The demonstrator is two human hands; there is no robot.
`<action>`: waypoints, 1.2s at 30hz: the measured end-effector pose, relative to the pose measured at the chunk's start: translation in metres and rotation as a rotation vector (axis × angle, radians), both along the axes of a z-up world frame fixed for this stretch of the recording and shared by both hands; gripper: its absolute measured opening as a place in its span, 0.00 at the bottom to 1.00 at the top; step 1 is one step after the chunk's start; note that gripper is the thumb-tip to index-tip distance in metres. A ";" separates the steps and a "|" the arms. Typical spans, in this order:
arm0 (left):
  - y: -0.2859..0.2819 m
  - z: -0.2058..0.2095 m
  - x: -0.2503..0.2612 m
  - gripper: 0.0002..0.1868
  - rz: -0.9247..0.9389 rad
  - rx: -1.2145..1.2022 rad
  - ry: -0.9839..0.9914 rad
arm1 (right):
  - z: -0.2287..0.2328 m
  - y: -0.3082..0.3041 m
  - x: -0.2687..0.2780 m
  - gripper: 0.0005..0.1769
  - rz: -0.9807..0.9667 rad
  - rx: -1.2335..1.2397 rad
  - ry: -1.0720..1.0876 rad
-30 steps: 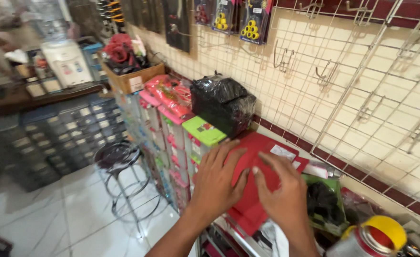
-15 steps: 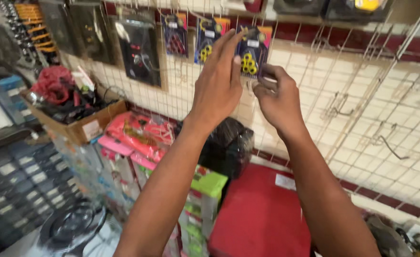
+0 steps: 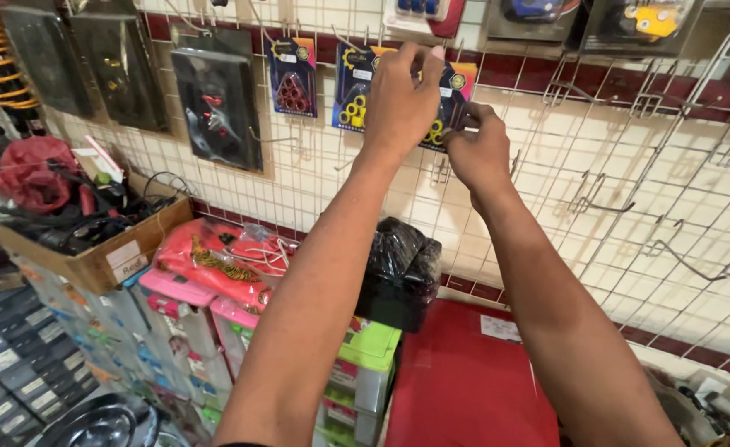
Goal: The person takes packaged motorcycle parts from a display grid and arranges them in a row on a glass counter.
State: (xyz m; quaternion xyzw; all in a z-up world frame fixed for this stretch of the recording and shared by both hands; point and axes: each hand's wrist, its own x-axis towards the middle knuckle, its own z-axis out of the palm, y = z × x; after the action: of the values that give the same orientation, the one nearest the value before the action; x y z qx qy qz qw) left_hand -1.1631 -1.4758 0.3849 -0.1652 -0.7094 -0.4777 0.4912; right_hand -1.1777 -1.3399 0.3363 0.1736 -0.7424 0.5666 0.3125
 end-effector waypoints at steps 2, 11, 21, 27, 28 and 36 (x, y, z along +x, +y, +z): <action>0.003 -0.001 -0.005 0.17 -0.035 0.023 0.009 | 0.003 0.000 -0.004 0.26 0.012 -0.077 -0.033; 0.007 -0.006 -0.012 0.22 -0.114 0.055 0.022 | 0.015 0.000 -0.023 0.06 0.113 -0.186 -0.118; -0.001 -0.002 -0.005 0.37 -0.107 0.115 -0.018 | 0.028 0.008 0.021 0.04 0.211 -0.185 -0.079; -0.011 0.006 -0.004 0.46 -0.230 0.190 -0.169 | 0.040 0.008 0.038 0.06 0.189 -0.156 -0.079; -0.012 0.007 -0.004 0.47 -0.208 0.185 -0.182 | 0.042 0.008 0.039 0.06 0.184 -0.152 -0.078; -0.024 0.013 -0.010 0.32 -0.505 0.245 -0.229 | 0.055 0.000 0.050 0.08 0.250 -0.192 -0.178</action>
State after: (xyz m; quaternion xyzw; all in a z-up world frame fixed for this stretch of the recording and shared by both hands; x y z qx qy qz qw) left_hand -1.1729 -1.4995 0.3974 -0.2209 -0.6337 -0.6822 0.2901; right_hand -1.1272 -1.3401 0.3912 0.1830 -0.6822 0.6825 0.1877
